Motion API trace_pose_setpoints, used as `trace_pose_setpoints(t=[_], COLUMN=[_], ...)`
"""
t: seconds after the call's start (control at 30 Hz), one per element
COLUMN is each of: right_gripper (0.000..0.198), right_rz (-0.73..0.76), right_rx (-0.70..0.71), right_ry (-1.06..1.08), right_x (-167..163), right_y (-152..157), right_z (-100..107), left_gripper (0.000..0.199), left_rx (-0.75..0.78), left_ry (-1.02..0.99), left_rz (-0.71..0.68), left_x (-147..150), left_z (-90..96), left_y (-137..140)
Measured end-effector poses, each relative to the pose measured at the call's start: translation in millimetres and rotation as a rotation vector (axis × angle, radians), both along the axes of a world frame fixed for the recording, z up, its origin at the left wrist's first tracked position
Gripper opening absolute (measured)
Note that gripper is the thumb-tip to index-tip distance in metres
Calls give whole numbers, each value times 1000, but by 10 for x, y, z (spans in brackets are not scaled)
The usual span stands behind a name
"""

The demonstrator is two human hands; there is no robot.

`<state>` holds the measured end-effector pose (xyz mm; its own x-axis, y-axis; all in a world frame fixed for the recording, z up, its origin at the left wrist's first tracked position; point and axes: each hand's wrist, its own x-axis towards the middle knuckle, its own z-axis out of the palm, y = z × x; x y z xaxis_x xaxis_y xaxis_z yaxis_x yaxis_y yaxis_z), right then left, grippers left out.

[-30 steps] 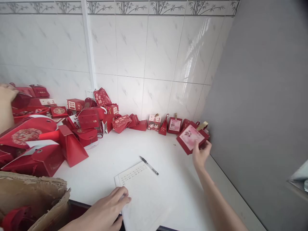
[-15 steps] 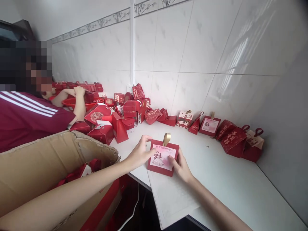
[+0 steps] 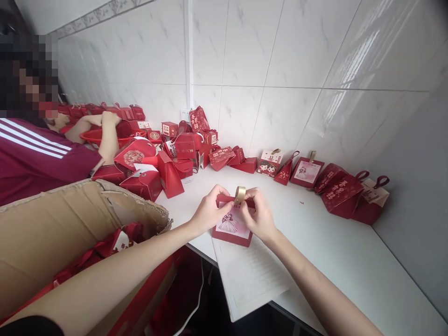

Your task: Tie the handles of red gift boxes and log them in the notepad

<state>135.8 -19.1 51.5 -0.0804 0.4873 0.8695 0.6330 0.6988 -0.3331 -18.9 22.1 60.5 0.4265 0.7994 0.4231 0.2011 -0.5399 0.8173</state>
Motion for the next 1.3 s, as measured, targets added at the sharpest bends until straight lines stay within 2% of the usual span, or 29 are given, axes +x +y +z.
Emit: trace_pose_setpoints(t=[0.13, 0.3, 0.4, 0.5, 0.63, 0.8, 0.97, 1.3], right_gripper=[10, 22, 23, 23, 22, 22, 20, 17], right_rz=[-44, -17, -4, -14, -40, -47, -61, -156], right_rx=[60, 102, 90, 78, 69, 53, 34, -15], right_ry=[7, -10, -25, -50, -62, -44, -57, -35], right_x=[-20, 21, 30, 32, 31, 31, 42, -2], right_y=[34, 62, 78, 81, 80, 76, 62, 58], right_z=[-80, -100, -108, -118, -120, -109, -90, -105], left_gripper=[14, 17, 6, 14, 20, 25, 27, 33], left_rx=[41, 94, 221, 357, 423, 433, 373, 362], left_ry=[-11, -78, -33, 22, 6, -3, 11, 22], left_rz=[-42, -66, -96, -111, -139, -127, -65, -64], left_x=[19, 54, 63, 60, 62, 78, 83, 90], left_z=[32, 49, 29, 14, 17, 20, 12, -14], left_y=[4, 39, 54, 60, 62, 42, 21, 25])
